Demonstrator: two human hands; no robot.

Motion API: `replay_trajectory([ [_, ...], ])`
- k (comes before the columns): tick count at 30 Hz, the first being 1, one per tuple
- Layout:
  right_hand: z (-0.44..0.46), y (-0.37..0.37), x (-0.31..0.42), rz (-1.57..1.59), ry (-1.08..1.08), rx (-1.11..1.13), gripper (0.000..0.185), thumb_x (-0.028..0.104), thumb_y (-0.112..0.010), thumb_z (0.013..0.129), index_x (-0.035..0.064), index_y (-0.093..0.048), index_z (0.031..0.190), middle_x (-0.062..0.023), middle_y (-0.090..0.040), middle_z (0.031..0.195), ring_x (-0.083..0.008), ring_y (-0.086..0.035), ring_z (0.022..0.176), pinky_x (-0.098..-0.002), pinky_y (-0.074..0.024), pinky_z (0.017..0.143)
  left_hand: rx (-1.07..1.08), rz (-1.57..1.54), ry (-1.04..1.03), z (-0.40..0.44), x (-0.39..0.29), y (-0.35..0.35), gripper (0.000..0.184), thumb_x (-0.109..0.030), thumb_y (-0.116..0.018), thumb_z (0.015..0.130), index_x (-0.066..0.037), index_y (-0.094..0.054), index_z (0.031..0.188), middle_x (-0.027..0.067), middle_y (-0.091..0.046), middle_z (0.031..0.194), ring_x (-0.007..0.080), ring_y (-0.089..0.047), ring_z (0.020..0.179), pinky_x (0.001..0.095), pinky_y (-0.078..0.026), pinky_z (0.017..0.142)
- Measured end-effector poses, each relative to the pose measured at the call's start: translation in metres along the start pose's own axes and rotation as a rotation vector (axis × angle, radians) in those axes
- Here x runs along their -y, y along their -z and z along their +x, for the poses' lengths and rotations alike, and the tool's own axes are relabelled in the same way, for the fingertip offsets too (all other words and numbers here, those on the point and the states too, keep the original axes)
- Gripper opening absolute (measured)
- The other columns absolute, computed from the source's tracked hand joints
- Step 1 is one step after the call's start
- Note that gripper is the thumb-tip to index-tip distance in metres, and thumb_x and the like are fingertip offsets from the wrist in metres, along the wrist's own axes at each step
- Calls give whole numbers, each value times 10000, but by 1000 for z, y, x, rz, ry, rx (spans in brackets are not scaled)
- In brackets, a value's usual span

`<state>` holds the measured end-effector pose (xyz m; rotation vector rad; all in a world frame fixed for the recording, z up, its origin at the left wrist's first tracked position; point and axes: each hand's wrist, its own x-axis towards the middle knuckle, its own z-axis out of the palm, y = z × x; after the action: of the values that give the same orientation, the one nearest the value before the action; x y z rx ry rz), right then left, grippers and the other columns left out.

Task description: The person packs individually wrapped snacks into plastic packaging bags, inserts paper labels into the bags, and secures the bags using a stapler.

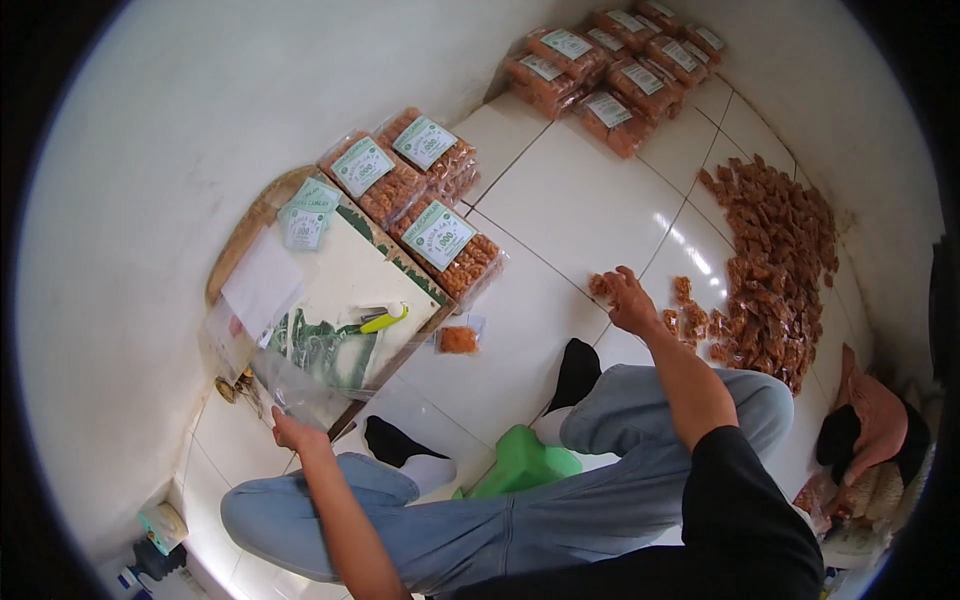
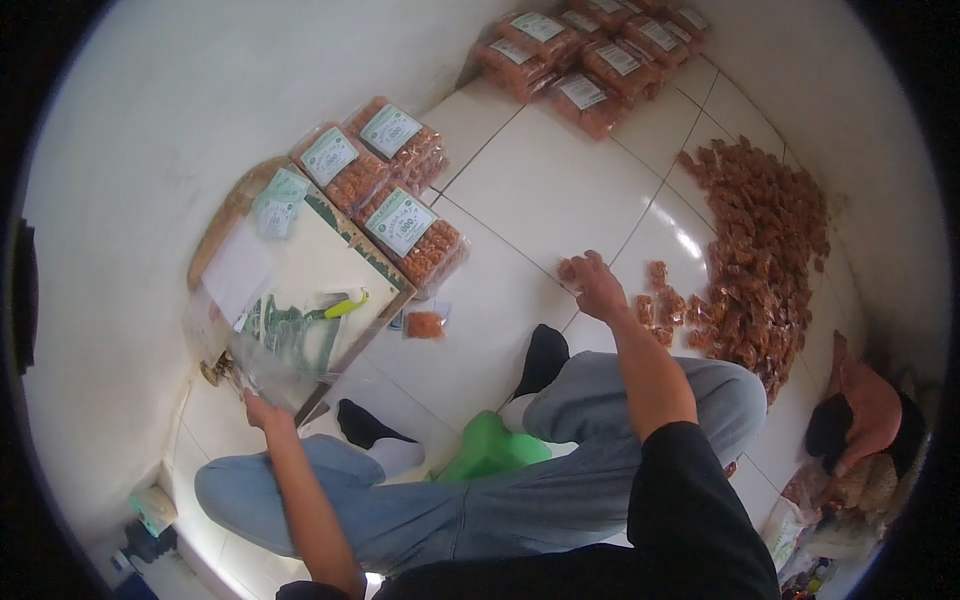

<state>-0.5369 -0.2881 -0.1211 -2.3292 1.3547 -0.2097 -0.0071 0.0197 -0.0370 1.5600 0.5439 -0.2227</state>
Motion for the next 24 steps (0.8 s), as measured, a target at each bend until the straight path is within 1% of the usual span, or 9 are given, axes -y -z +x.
replay_trajectory([
  [4,15,-8,-12,215,-120,-309,617,-6,-673,655,22,-436,1224,-240,-409,1301,-395,-473,1171,-435,-471,940,-127,-4,-29,-6,-1,-7,597,-306,-679,840,-46,-377,1284,186,-499,1245,322,-570,1045,473,-529,855],
  [5,18,-6,-11,113,-79,-432,529,22,-691,711,25,-428,1171,-197,-518,1138,-304,-566,965,-390,-507,817,-144,-12,-38,-5,0,-7,612,-304,-682,838,-52,-366,1297,188,-498,1244,326,-570,1044,474,-530,853],
  [6,21,0,-8,109,-75,-432,529,22,-691,711,25,-428,1171,-197,-518,1138,-304,-566,965,-390,-507,817,-161,-19,-46,-7,0,-8,627,-301,-686,835,-59,-356,1311,191,-497,1242,329,-569,1044,475,-531,851],
  [9,32,0,-13,547,-355,-351,460,61,-698,801,69,-411,1161,-39,-552,787,-135,-533,666,-264,-474,572,-170,-26,-37,-13,-4,-7,682,-297,-688,833,-75,-310,1357,195,-481,1259,333,-562,1061,479,-527,856],
  [13,41,0,-4,723,-516,-316,534,161,-708,784,67,-438,1236,-137,-628,1075,-281,-641,892,-357,-540,764,-187,-14,-93,-17,-10,-4,700,-313,-676,843,-81,-292,1380,208,-448,1306,333,-529,1122,475,-496,907],
  [16,45,3,22,573,-907,-354,469,159,-646,836,121,-434,1252,-119,-550,1115,-219,-586,880,-332,-568,644,-225,17,-113,-14,-10,0,700,-323,-665,852,-84,-284,1389,213,-424,1337,334,-494,1175,470,-459,961],
  [18,56,-11,23,629,-1371,-321,475,184,-605,846,143,-437,1289,-131,-401,1339,-309,-545,1055,-407,-607,667,-235,19,-123,-16,-11,2,699,-328,-659,856,-86,-281,1392,213,-413,1351,334,-475,1201,467,-437,988],
  [20,65,-26,23,778,-1377,-329,461,186,-611,848,153,-451,1279,-139,-324,1383,-363,-505,1122,-440,-605,657,-219,4,-104,-20,-14,4,690,-324,-647,866,-86,-278,1398,214,-395,1376,333,-451,1235,467,-411,1015],
  [24,80,-46,44,380,-1321,-235,525,237,-652,837,98,-420,1287,-193,-319,1338,-428,-504,1136,-520,-564,751,-264,80,-91,-20,-20,11,687,-326,-639,873,-87,-274,1404,211,-391,1388,331,-444,1249,468,-397,1026],
])
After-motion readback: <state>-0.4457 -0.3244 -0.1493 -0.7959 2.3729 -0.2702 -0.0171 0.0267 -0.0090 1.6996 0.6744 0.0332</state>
